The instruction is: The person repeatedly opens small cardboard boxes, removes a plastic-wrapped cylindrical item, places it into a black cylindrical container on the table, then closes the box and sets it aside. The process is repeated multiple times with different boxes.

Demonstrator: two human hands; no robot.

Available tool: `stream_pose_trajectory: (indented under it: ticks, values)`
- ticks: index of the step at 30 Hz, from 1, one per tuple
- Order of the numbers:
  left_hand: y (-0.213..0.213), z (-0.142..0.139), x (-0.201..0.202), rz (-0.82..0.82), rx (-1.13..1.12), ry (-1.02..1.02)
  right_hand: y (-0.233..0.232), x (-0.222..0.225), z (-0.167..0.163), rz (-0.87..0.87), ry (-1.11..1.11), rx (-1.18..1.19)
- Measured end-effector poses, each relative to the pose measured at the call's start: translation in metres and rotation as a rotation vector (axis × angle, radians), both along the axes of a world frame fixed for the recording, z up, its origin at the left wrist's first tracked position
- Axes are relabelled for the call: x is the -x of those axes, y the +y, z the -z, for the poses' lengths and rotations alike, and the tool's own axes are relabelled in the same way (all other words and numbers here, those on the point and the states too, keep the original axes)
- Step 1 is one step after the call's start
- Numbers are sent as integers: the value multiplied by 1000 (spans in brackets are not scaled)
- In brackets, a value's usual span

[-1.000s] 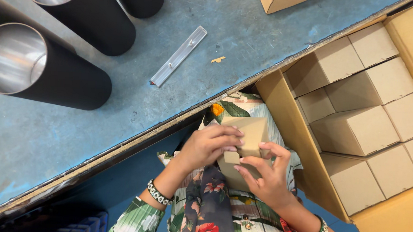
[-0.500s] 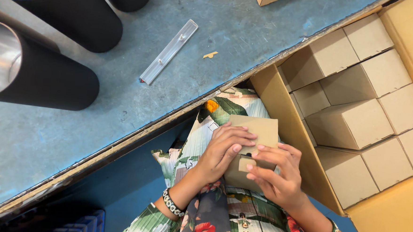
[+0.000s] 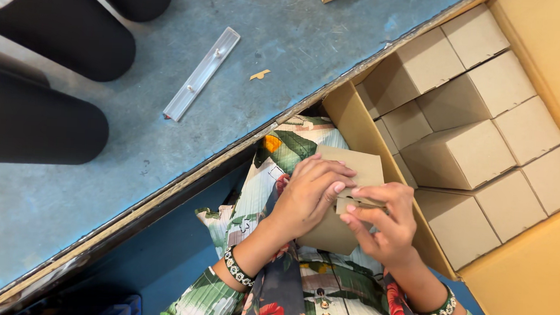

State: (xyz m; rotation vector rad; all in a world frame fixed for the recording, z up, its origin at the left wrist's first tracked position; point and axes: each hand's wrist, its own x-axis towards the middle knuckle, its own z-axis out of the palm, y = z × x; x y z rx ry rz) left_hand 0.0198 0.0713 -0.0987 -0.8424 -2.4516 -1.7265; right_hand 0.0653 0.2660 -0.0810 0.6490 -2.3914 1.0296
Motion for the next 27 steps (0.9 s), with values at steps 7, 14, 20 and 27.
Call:
stream_pose_trajectory:
  ticks: [7, 14, 20, 27]
  values:
    - [8, 1, -5, -10, 37, 26, 11, 4, -2, 62, -212, 47]
    - [22, -16, -39, 13, -23, 121, 41, 52, -54, -448, -551, -157]
    - [14, -17, -47, 76, -237, 70, 44, 64, -81, -352, -1020, -558]
    - [-62, -23, 33, -410, 64, 138, 122, 90, -115, -58, -169, 332]
